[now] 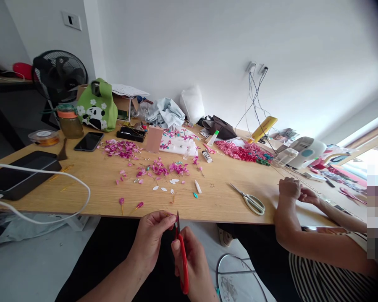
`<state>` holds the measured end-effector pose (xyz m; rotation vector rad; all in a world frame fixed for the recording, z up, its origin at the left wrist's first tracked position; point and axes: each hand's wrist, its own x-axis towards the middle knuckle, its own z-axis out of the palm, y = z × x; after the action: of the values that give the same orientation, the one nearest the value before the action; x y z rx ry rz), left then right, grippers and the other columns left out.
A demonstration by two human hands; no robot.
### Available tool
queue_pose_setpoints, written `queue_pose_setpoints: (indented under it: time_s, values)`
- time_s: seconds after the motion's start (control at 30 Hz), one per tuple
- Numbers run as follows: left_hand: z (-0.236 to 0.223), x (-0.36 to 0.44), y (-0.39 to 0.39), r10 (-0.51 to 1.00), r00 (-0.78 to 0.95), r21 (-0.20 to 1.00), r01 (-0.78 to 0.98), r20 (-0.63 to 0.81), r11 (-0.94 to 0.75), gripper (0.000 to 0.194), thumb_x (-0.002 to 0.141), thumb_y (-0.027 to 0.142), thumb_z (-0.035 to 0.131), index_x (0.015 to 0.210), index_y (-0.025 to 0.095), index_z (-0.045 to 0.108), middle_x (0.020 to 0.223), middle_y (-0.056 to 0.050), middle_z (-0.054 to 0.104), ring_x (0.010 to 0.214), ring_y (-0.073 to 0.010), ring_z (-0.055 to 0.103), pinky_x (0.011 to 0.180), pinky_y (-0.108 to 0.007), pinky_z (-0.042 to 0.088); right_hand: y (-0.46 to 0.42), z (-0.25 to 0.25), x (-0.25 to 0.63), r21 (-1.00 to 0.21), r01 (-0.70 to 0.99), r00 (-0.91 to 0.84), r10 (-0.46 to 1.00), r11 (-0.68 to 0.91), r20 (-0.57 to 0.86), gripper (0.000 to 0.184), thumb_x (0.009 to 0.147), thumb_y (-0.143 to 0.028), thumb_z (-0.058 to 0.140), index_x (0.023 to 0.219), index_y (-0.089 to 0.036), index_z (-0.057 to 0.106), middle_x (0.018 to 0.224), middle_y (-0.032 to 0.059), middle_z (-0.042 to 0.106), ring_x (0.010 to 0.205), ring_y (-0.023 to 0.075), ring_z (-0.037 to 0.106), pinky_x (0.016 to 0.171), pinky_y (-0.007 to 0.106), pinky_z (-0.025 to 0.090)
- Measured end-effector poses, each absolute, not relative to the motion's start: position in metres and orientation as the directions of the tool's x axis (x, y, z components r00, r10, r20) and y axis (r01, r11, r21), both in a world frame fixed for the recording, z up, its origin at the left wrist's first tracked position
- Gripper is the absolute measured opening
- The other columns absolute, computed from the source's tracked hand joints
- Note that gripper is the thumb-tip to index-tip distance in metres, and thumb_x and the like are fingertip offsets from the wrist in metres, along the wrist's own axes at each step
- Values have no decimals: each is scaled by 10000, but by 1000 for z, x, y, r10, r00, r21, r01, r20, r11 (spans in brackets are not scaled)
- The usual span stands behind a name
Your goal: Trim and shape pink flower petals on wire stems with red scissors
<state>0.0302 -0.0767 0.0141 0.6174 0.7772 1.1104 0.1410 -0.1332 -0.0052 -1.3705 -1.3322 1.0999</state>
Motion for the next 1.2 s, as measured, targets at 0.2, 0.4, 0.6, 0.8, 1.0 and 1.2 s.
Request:
queue_pose_setpoints:
  time_s: [0.2,0.4,0.6,0.8,1.0,1.2]
  values:
    - [12,29,-76,940,248,783,-526,-232,332,135,649,239,737,573,147,672,608,-17,604,651,-134,515,674,-248,403,-135,-3,144,-973,229,-9,999,-28,-31,413,892,-562,480,727,-200,371,607,-65,359,504,83,360,465,211,289]
    - [13,26,-72,930,304,805,-488,-206,338,154,645,218,729,530,152,650,556,1,575,608,-120,486,661,-247,393,-137,1,152,-955,294,-55,998,-25,-43,378,906,-533,474,754,-199,383,615,-58,382,527,94,386,479,211,304]
    - [13,24,-73,926,321,818,-465,-201,339,138,652,233,727,555,154,667,586,-3,588,625,-126,491,664,-253,387,-138,2,156,-949,313,-61,996,-37,-60,363,902,-513,495,751,-198,397,623,-49,391,541,102,397,469,206,297]
    - [11,23,-71,922,335,835,-437,-195,336,179,656,219,724,517,158,629,562,5,569,597,-117,468,644,-246,372,-140,2,160,-926,368,-45,993,-82,-106,384,885,-519,517,719,-204,372,610,-52,386,523,96,364,452,201,275]
    - [12,21,-68,896,395,843,-394,-204,366,179,649,227,720,513,155,627,546,3,562,590,-123,469,647,-256,368,-143,9,164,-896,420,-44,983,-146,-181,394,877,-531,513,712,-209,355,608,-57,379,524,94,337,466,205,271]
    - [15,16,-63,862,456,849,-344,-222,401,124,611,215,728,530,152,660,552,-5,581,597,-129,488,643,-253,365,-142,16,166,-880,461,-57,986,-114,-157,405,856,-515,551,684,-198,367,588,-61,349,547,96,287,480,214,233]
